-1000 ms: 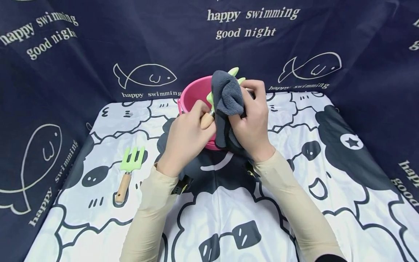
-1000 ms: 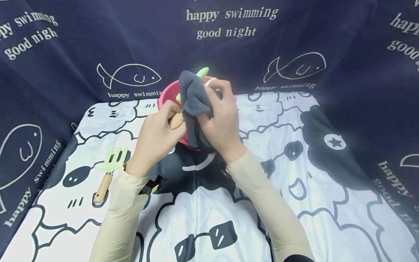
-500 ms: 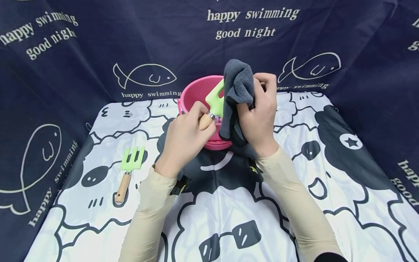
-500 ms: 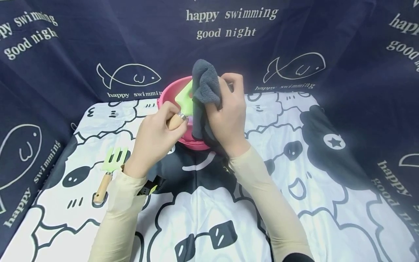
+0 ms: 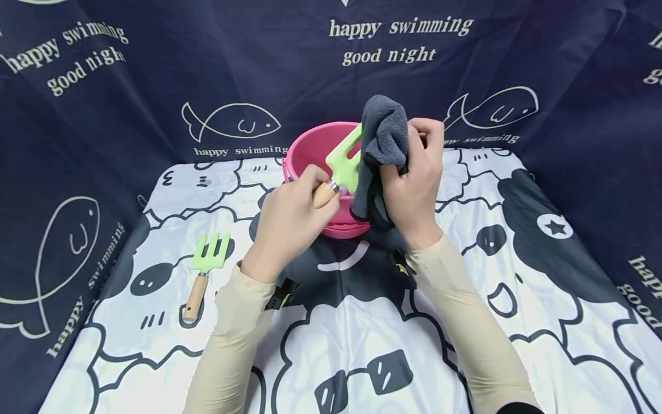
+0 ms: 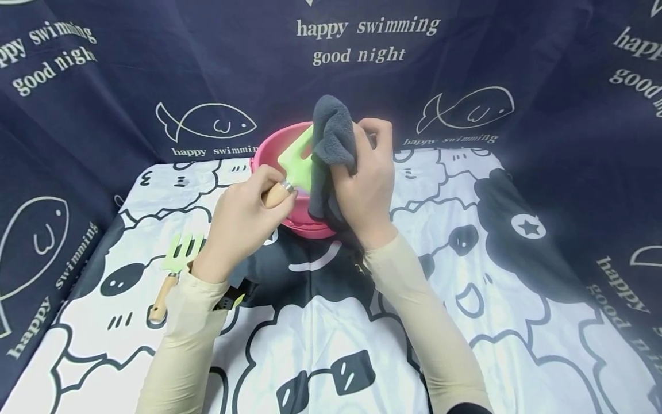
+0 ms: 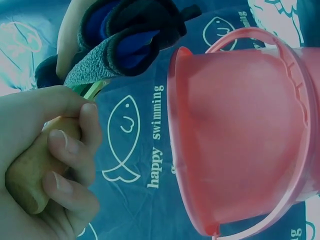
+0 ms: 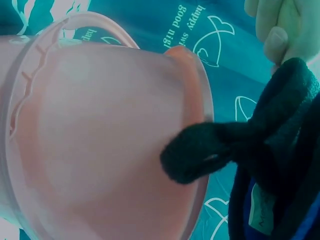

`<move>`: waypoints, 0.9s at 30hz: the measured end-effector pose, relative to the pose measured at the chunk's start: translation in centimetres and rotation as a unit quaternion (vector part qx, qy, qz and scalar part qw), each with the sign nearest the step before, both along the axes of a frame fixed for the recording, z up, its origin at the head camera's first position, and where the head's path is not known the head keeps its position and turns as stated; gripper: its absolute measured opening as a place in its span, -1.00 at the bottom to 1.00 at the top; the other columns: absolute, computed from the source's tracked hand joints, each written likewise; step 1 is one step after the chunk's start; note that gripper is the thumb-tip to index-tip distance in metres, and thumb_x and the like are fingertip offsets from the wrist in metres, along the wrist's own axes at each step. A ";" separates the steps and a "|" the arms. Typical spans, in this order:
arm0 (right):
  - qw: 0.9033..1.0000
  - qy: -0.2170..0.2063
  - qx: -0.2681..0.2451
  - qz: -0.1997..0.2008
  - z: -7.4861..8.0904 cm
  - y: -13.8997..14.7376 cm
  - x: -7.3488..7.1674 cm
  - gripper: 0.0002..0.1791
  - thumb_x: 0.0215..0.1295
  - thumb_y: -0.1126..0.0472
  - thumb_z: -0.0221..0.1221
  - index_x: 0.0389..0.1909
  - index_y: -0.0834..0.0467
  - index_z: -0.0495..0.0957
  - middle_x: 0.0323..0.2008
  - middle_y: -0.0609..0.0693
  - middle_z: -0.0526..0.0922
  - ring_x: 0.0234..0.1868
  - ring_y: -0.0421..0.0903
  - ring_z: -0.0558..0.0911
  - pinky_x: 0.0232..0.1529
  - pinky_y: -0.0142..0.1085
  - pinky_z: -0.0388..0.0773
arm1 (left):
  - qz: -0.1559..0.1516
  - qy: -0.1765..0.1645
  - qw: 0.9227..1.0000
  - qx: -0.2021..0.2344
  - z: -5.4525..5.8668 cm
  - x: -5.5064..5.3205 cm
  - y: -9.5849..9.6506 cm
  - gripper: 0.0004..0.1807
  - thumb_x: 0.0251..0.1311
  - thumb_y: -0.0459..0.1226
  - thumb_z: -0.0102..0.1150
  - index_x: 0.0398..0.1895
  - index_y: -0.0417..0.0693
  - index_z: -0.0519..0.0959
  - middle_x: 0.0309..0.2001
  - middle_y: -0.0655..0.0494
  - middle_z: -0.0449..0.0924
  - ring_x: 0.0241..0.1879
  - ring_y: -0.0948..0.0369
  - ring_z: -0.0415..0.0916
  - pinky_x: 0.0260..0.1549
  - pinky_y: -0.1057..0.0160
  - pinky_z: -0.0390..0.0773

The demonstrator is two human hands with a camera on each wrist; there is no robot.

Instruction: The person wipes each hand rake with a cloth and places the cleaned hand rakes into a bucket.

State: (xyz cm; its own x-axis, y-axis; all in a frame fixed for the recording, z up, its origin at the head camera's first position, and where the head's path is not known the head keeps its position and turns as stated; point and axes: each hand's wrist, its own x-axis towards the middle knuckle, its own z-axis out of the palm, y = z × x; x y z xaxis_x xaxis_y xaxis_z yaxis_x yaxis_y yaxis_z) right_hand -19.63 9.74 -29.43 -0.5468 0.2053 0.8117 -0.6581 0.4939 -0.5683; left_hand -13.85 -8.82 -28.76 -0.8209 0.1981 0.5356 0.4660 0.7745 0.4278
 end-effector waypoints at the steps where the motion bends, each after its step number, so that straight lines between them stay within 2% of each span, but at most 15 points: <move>1: 1.000 0.001 -0.001 -0.003 0.0 0.1 0.0 -0.69 0.35 0.08 0.20 -0.11 0.23 0.68 -0.05 0.28 0.45 -0.06 0.11 0.47 0.00 -0.27 0.36 | -0.001 0.000 1.000 0.001 0.1 0.0 -0.1 -0.81 0.26 -0.20 0.21 -0.15 -0.07 0.53 -0.64 0.11 0.39 -0.68 0.19 0.33 -0.60 0.23 0.36; 5: 1.000 0.006 -0.001 -0.015 0.3 0.6 0.1 -0.70 0.36 0.09 0.18 -0.19 0.27 0.67 -0.06 0.29 0.45 -0.03 0.12 0.46 0.04 -0.27 0.34 | -0.006 -0.019 1.000 0.010 0.5 -0.2 -1.0 -0.74 0.27 -0.11 0.31 -0.08 -0.03 0.58 -0.60 0.07 0.47 -0.62 0.12 0.38 -0.54 0.19 0.38; 8: 1.000 0.011 0.004 -0.017 0.4 0.8 0.4 -0.69 0.38 0.09 0.18 -0.22 0.29 0.66 -0.08 0.30 0.44 -0.05 0.12 0.45 0.05 -0.26 0.32 | 0.007 -0.040 0.999 -0.001 1.0 -0.9 -1.9 -0.67 0.23 -0.02 0.38 -0.04 0.04 0.64 -0.50 0.06 0.60 -0.54 0.09 0.46 -0.46 0.16 0.39; 12: 1.000 0.005 0.031 0.005 -0.3 0.8 1.7 -0.73 0.33 0.14 0.17 -0.20 0.30 0.65 -0.11 0.30 0.44 -0.10 0.12 0.45 0.00 -0.26 0.33 | 0.039 -0.064 0.997 -0.034 1.8 -2.1 -2.7 -0.62 0.23 0.07 0.36 -0.03 0.06 0.68 -0.42 0.07 0.65 -0.44 0.09 0.54 -0.40 0.14 0.41; 16: 0.998 -0.006 0.059 0.029 -1.0 0.7 3.2 -0.75 0.29 0.19 0.16 -0.15 0.26 0.67 -0.10 0.28 0.45 -0.13 0.09 0.47 -0.05 -0.25 0.36 | 0.028 -0.096 0.990 -0.099 2.7 -4.0 -2.5 -0.70 0.38 0.01 0.21 -0.11 -0.02 0.62 -0.32 0.05 0.60 -0.33 0.07 0.55 -0.29 0.08 0.51; 18: 0.997 -0.006 0.063 0.035 -1.0 0.9 3.7 -0.76 0.28 0.22 0.16 -0.15 0.25 0.68 -0.09 0.27 0.47 -0.13 0.08 0.48 -0.05 -0.25 0.36 | 0.010 -0.122 0.982 -0.144 3.2 -5.3 -1.9 -0.74 0.46 -0.06 0.11 -0.10 -0.06 0.59 -0.20 0.02 0.60 -0.22 0.03 0.59 -0.16 0.01 0.57; 21: 0.998 0.001 0.060 0.035 -0.8 1.3 4.2 -0.77 0.29 0.22 0.18 -0.15 0.26 0.68 -0.10 0.28 0.48 -0.13 0.09 0.48 -0.04 -0.27 0.36 | -0.012 -0.171 0.963 -0.206 3.8 -7.5 -0.9 -0.76 0.47 -0.16 0.00 -0.01 -0.08 0.58 -0.04 -0.01 0.57 -0.06 0.00 0.59 0.02 -0.08 0.57; 24: 0.998 0.008 0.049 0.031 -0.4 1.6 4.5 -0.76 0.31 0.20 0.18 -0.17 0.28 0.69 -0.11 0.31 0.47 -0.12 0.09 0.48 -0.02 -0.29 0.35 | -0.027 -0.213 0.944 -0.252 3.9 -9.6 -0.1 -0.78 0.39 -0.27 -0.03 -0.08 -0.07 0.61 -0.05 -0.02 0.57 -0.05 0.00 0.54 0.07 -0.08 0.53; 27: 0.999 0.011 0.036 0.027 0.0 2.0 4.8 -0.74 0.32 0.18 0.18 -0.16 0.28 0.69 -0.10 0.33 0.46 -0.08 0.07 0.48 0.02 -0.30 0.35 | -0.045 -0.227 0.931 -0.283 3.5 -11.5 0.4 -0.80 0.33 -0.32 0.00 -0.17 -0.08 0.64 -0.10 -0.01 0.64 -0.09 0.02 0.53 0.07 -0.04 0.51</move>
State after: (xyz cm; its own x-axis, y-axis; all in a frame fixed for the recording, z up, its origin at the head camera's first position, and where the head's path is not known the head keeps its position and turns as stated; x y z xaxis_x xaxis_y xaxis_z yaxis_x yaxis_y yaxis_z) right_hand -14.82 11.70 -29.41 -0.5377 0.1169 0.8350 -0.6972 0.4953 -0.5183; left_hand -25.30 -8.40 -25.30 -0.9035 0.4222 -0.0741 0.4106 0.9021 0.1326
